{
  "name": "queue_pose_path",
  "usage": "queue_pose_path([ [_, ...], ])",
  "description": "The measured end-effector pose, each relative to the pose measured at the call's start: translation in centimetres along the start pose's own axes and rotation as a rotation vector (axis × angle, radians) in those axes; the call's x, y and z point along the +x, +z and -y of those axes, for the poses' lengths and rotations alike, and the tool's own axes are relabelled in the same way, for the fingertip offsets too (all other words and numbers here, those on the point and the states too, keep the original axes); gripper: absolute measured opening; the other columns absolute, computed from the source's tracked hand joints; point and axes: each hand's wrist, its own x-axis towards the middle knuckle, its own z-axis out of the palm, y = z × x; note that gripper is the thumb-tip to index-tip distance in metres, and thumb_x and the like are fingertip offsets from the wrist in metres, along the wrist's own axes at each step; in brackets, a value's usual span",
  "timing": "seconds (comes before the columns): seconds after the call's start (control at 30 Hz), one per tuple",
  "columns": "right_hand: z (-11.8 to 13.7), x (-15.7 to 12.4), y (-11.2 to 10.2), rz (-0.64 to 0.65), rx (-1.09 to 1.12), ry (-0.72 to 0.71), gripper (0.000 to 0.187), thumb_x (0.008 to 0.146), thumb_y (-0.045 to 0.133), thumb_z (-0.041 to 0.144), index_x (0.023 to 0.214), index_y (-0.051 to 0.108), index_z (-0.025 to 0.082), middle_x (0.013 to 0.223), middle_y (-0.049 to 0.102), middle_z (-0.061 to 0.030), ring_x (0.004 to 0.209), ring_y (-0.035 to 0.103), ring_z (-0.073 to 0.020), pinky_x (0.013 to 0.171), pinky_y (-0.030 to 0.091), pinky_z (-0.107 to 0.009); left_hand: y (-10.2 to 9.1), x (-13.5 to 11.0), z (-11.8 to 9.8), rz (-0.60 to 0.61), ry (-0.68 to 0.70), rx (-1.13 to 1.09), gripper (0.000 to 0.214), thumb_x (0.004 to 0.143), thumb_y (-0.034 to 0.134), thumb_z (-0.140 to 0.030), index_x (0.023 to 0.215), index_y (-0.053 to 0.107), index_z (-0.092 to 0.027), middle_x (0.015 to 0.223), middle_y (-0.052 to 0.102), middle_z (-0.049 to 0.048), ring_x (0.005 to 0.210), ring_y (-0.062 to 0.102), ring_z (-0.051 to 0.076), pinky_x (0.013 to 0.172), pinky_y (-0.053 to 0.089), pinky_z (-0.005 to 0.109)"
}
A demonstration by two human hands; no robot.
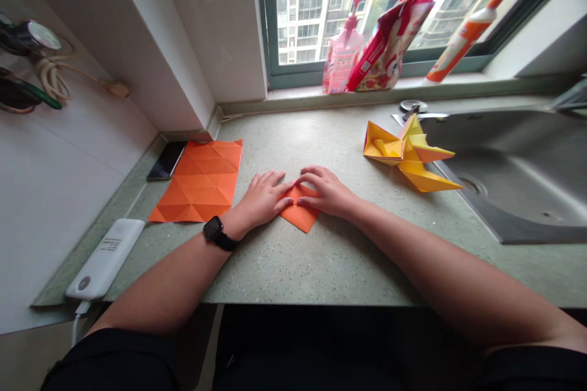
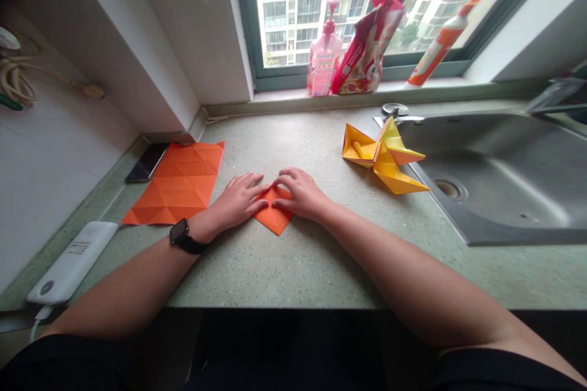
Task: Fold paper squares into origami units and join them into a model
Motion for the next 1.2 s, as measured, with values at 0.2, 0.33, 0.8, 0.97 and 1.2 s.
queue_pose_path([
  [0.2, -2.4, 0.2, -0.7, 0.122, -0.046, 0.143, 0.084, 0.086, 0.087, 0.065, 0.159, 0.060, 0.035, 0.177, 0.042, -0.0138, 0.168, 0.027, -0.0469, 0.134, 0.024, -0.073, -1.6, -0.3, 1.0, 0.158, -0.078, -0.017, 0.056, 0.110, 0.061, -0.056, 0.163, 0.058, -0.038, 0.183, 0.030, 0.0137, 0.170, 0.022, 0.048, 0.131, 0.026, 0.076],
  [0.33, -3.7, 0.0, -2.1, 0.189, -0.058, 0.207, 0.096, 0.082, 0.089, 0.068, 0.165, 0.055, 0.031, 0.182, 0.033, -0.0155, 0.170, 0.021, -0.0459, 0.137, 0.022, -0.067, -1.7, -1.0, 2.6, 0.165, -0.056, -0.032, 0.059, 0.109, 0.064, -0.054, 0.165, 0.054, -0.037, 0.185, 0.026, 0.0143, 0.171, 0.020, 0.048, 0.131, 0.028, 0.075],
  [0.8, -3.4, -0.5, -3.3, 0.162, 0.030, 0.046, 0.067, 0.087, 0.090, 0.046, 0.151, 0.071, 0.035, 0.171, 0.052, -0.0133, 0.163, 0.040, -0.0407, 0.134, 0.029, -0.068, -2.5, -1.8, 2.6, -0.040, 0.212, -0.197, 0.030, 0.108, 0.068, -0.030, 0.136, 0.077, -0.030, 0.159, 0.063, 0.0110, 0.148, 0.058, 0.031, 0.125, 0.047, 0.059],
  [0.97, -2.6, -0.4, -2.6, 0.104, 0.067, -0.002, 0.042, 0.090, 0.090, 0.044, 0.130, 0.082, 0.034, 0.161, 0.061, -0.0129, 0.155, 0.050, -0.0405, 0.130, 0.036, -0.069, -1.7, -1.2, 1.8, -0.093, 0.224, -0.201, 0.017, 0.103, 0.075, -0.027, 0.119, 0.083, -0.027, 0.139, 0.075, 0.0100, 0.127, 0.070, 0.030, 0.115, 0.056, 0.055],
  [1.2, -1.8, -0.4, -1.7, -0.014, 0.220, -0.054, 0.014, 0.089, 0.086, 0.024, 0.101, 0.080, 0.028, 0.151, 0.067, -0.0107, 0.141, 0.064, -0.0326, 0.121, 0.050, -0.061, -1.4, -1.1, 1.1, -0.160, 0.116, -0.244, 0.040, 0.094, 0.084, -0.024, 0.132, 0.071, -0.021, 0.133, 0.077, 0.0120, 0.121, 0.072, 0.031, 0.109, 0.059, 0.051],
])
